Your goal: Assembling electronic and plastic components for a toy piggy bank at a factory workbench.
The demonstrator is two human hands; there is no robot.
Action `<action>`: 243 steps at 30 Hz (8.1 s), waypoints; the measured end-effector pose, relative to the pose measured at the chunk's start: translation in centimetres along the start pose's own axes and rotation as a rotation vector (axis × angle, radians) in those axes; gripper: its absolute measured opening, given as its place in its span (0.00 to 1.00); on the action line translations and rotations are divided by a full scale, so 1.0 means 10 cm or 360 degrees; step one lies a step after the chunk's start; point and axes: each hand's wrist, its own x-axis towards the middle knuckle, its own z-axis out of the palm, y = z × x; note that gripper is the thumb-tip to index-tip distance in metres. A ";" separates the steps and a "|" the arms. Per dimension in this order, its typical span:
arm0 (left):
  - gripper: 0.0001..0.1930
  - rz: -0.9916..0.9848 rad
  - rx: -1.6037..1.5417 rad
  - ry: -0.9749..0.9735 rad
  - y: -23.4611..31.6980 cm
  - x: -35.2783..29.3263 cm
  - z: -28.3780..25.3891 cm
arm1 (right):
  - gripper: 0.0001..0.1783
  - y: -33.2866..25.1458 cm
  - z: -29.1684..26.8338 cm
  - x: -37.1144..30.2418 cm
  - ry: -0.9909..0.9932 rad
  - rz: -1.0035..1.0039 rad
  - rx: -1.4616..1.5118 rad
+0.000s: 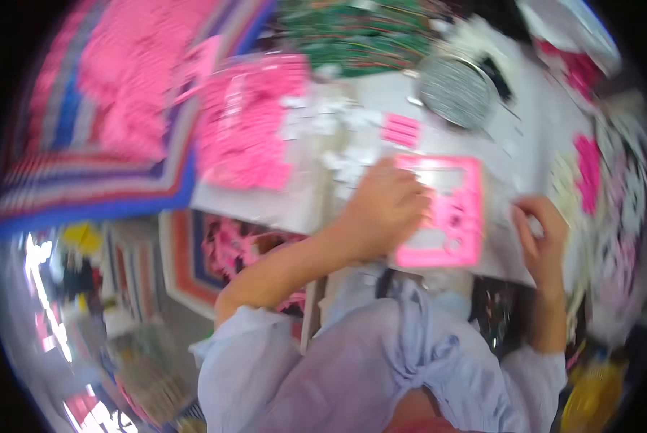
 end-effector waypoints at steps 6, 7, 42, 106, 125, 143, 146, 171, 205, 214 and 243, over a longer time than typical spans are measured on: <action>0.15 -0.0034 0.0024 -0.0241 0.21 0.05 0.11 | 0.10 -0.03 0.19 0.02 -0.0067 -0.0328 -0.0089; 0.16 -0.0021 0.0024 -0.0283 0.22 0.03 0.12 | 0.10 -0.05 0.25 0.01 -0.0075 -0.0351 -0.0092; 0.10 0.0027 0.0524 0.0235 -0.97 1.53 0.39 | 0.22 0.85 -0.52 1.56 0.1233 -0.0301 0.1181; 0.06 0.0393 0.0234 -0.0327 0.18 0.12 0.35 | 0.25 -0.06 0.60 0.32 -0.0425 -0.0117 0.2172; 0.18 -0.0735 0.0132 -0.0084 -0.79 0.56 -0.38 | 0.25 -0.10 -0.09 0.75 0.1098 -0.0453 0.0505; 0.26 -0.1161 -0.0890 0.0048 0.30 -0.13 -0.61 | 0.05 -0.51 0.61 0.33 -0.0671 0.0163 0.0797; 0.26 -0.1208 -0.1100 0.0190 0.17 -0.24 -0.57 | 0.06 -0.41 0.80 0.34 -0.0626 0.0112 0.0664; 0.21 -0.1496 0.0341 -0.0209 -1.56 0.72 -1.36 | 0.60 -0.62 0.88 0.03 -0.0993 -0.0610 -0.0460; 0.15 0.0192 0.0474 0.0078 0.42 0.27 -0.77 | 0.23 -0.64 0.87 0.53 -0.0519 0.0795 0.2562; 0.20 -0.0950 -0.1036 0.0462 0.26 0.04 -0.59 | 0.21 -0.67 0.62 0.66 -0.0825 0.0699 0.2342; 0.24 -0.1207 -0.2988 0.0580 0.22 -0.09 -0.28 | 0.21 -0.53 0.86 0.44 -0.0490 -0.0012 0.1304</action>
